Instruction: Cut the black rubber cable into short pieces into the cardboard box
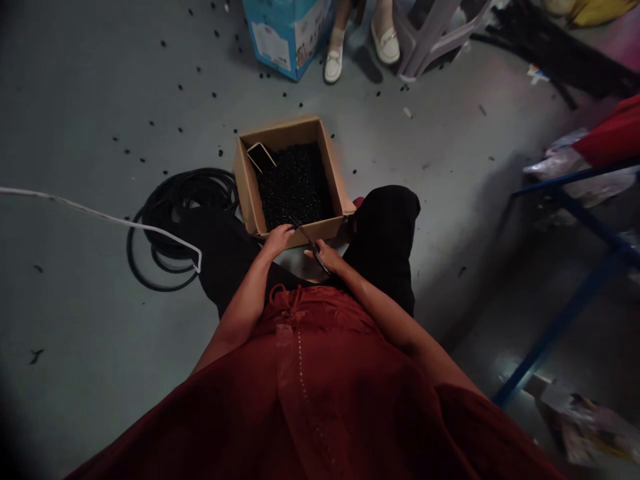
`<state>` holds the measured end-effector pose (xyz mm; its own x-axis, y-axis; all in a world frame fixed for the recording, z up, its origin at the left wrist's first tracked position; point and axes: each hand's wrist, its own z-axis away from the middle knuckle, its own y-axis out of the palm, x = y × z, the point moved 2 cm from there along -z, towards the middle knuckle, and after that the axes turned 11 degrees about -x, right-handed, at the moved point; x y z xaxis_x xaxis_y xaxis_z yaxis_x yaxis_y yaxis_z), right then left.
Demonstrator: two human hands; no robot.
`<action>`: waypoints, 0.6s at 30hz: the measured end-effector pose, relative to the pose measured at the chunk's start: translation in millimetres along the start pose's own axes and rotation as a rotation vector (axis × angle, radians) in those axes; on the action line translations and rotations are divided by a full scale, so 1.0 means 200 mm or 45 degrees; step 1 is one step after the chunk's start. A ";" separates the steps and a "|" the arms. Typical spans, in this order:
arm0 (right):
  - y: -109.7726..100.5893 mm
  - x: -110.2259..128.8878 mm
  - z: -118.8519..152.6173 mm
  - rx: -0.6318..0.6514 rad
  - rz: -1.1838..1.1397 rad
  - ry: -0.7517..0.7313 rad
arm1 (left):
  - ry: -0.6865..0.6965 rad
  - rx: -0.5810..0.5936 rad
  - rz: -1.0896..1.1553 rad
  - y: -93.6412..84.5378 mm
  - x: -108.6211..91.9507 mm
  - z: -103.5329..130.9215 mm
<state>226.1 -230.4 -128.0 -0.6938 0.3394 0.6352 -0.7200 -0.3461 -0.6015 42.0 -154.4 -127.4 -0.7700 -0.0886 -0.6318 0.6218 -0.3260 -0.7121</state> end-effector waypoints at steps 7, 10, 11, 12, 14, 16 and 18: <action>0.00 0.00 0.00 0.001 -0.024 -0.022 | 0.067 0.073 -0.001 0.01 -0.02 0.02; 0.01 -0.01 -0.01 -0.004 -0.024 -0.008 | 0.077 0.093 -0.019 0.01 -0.02 0.02; 0.01 -0.01 -0.01 -0.002 -0.025 -0.004 | 0.081 0.099 -0.027 0.01 -0.02 0.02; 0.01 -0.01 -0.01 0.002 -0.026 -0.004 | 0.085 0.105 -0.034 0.01 -0.02 0.02; 0.01 0.00 0.00 0.011 -0.018 -0.012 | 0.095 0.120 -0.052 0.00 -0.03 0.02; 0.01 0.00 0.00 0.023 0.002 -0.009 | 0.102 0.136 -0.070 0.00 -0.03 0.02; 0.01 0.00 0.00 0.037 0.033 0.004 | 0.105 0.145 -0.090 0.00 -0.03 0.03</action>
<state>224.9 -230.5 -128.8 -0.7123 0.3326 0.6181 -0.7011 -0.3802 -0.6033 47.0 -159.4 -121.9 -0.7942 0.0141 -0.6075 0.5425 -0.4337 -0.7194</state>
